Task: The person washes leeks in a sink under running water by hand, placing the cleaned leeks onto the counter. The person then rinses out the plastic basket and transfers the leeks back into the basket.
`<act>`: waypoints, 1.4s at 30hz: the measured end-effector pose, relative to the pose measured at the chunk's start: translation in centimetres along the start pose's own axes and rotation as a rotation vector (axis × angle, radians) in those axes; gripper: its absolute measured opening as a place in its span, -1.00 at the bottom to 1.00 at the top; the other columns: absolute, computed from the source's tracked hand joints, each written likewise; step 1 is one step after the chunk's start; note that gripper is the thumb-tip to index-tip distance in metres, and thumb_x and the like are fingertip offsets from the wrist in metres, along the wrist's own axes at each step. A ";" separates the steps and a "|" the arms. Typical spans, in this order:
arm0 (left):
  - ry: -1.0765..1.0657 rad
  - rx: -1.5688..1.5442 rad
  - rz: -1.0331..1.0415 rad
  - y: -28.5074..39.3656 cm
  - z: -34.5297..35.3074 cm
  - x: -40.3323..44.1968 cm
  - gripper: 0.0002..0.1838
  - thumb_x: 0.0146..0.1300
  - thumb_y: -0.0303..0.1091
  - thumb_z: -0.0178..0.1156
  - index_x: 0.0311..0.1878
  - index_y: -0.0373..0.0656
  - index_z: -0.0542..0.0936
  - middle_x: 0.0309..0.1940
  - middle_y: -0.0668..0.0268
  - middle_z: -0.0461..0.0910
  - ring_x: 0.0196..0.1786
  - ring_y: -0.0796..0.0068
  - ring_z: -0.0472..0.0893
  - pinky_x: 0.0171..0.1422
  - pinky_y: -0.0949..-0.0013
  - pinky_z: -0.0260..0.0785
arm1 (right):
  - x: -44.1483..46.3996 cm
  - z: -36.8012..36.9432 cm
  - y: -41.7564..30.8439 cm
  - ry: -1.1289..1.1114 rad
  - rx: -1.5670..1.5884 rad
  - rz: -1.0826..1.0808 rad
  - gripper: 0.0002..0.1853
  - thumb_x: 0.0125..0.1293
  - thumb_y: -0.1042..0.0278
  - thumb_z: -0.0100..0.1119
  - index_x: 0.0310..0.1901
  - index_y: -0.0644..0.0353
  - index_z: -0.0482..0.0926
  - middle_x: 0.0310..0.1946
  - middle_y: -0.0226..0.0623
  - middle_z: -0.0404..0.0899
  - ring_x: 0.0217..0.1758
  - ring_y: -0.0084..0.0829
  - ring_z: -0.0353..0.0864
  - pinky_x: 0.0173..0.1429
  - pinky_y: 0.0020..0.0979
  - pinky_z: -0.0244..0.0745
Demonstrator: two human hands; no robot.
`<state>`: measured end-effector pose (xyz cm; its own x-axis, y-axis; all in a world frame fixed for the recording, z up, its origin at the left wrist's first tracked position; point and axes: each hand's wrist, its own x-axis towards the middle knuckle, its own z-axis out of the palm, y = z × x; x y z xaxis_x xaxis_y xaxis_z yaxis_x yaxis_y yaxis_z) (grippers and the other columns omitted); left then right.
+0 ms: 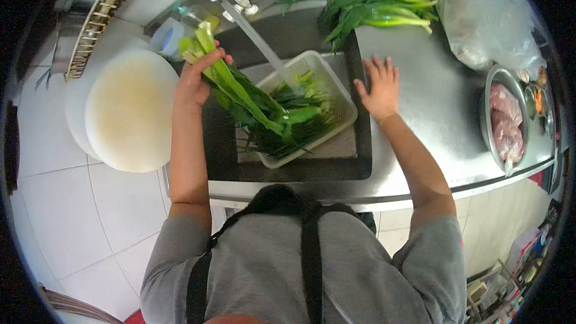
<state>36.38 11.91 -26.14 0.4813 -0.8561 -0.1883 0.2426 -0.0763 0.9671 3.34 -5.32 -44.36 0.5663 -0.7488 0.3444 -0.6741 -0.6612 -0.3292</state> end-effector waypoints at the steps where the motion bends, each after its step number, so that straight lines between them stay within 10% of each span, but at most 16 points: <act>1: -0.031 -0.041 -0.021 -0.6 0.2 0.6 -0.53 0.13 -0.41 0.32 0.09 -0.27 0.41 -0.25 0.24 0.58 -0.16 0.26 0.62 -0.01 0.23 0.48 | 0.8 -0.6 -1.5 0.023 0.118 -0.009 -0.39 0.18 -0.01 0.23 0.21 0.13 0.43 0.31 -0.06 0.31 0.42 0.11 0.12 0.46 0.06 -0.01; 5: -0.013 -0.178 -0.239 -4.9 1.0 4.5 -0.51 0.16 -0.38 0.32 0.14 -0.27 0.41 -0.19 0.22 0.57 -0.12 0.28 0.60 0.02 0.24 0.49 | 7.5 -0.9 -14.0 -0.310 1.305 -0.066 -0.10 0.11 -0.06 0.37 0.38 0.22 0.19 0.33 -0.04 0.26 0.43 -0.17 0.19 0.46 -0.21 0.06; 12: 0.321 -0.172 -0.170 -8.0 2.6 9.6 -0.45 0.03 -0.46 0.43 0.11 -0.26 0.47 -0.03 0.18 0.54 -0.07 0.34 0.57 -0.11 0.32 0.45 | 13.2 6.9 -18.0 -0.855 1.697 0.446 -0.37 0.13 0.17 0.33 0.19 0.25 0.38 0.00 -0.08 0.52 0.03 -0.25 0.53 0.10 -0.22 0.47; 16: 0.297 0.030 -0.231 -8.8 2.1 10.7 -0.47 0.19 -0.44 0.29 0.24 -0.22 0.42 0.21 0.19 0.43 0.18 0.31 0.46 0.19 0.23 0.29 | 14.3 10.8 -18.1 -0.977 2.043 0.848 -0.65 0.26 0.21 0.15 0.01 0.23 0.49 -0.24 -0.20 0.60 -0.28 -0.32 0.63 -0.19 -0.24 0.60; 22: 0.321 0.392 -0.198 -9.6 1.8 11.1 -0.55 0.25 -0.50 0.17 0.23 -0.21 0.43 0.19 0.20 0.45 0.17 0.33 0.47 0.18 0.21 0.31 | 13.9 12.9 -17.4 -0.928 2.138 0.869 -0.72 0.32 0.26 0.10 -0.04 0.25 0.49 -0.25 -0.23 0.61 -0.24 -0.33 0.64 -0.12 -0.21 0.62; 34: 0.247 0.253 -0.486 -12.3 2.3 10.7 -0.66 0.17 -0.40 0.30 0.00 -0.28 0.53 -0.13 0.18 0.60 -0.17 0.28 0.62 -0.18 0.18 0.47 | 9.7 13.4 -14.5 -1.000 1.980 0.958 -0.70 0.27 0.27 0.16 -0.03 0.23 0.50 -0.21 -0.21 0.59 -0.26 -0.30 0.63 -0.17 -0.21 0.61; 42: 0.298 0.038 -0.475 -15.7 -0.2 9.8 -0.53 0.08 -0.26 0.43 0.02 -0.22 0.51 -0.12 0.20 0.57 -0.09 0.33 0.60 -0.05 0.27 0.50 | 6.6 13.5 -13.9 -1.010 1.960 0.971 -0.70 0.26 0.23 0.13 -0.04 0.20 0.51 -0.19 -0.23 0.58 -0.22 -0.31 0.61 -0.13 -0.23 0.58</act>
<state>37.44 4.85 -43.17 0.5453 -0.5423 -0.6392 0.4626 -0.4412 0.7690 22.84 -1.72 -49.39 0.8556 -0.1310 -0.5007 -0.0769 0.9246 -0.3732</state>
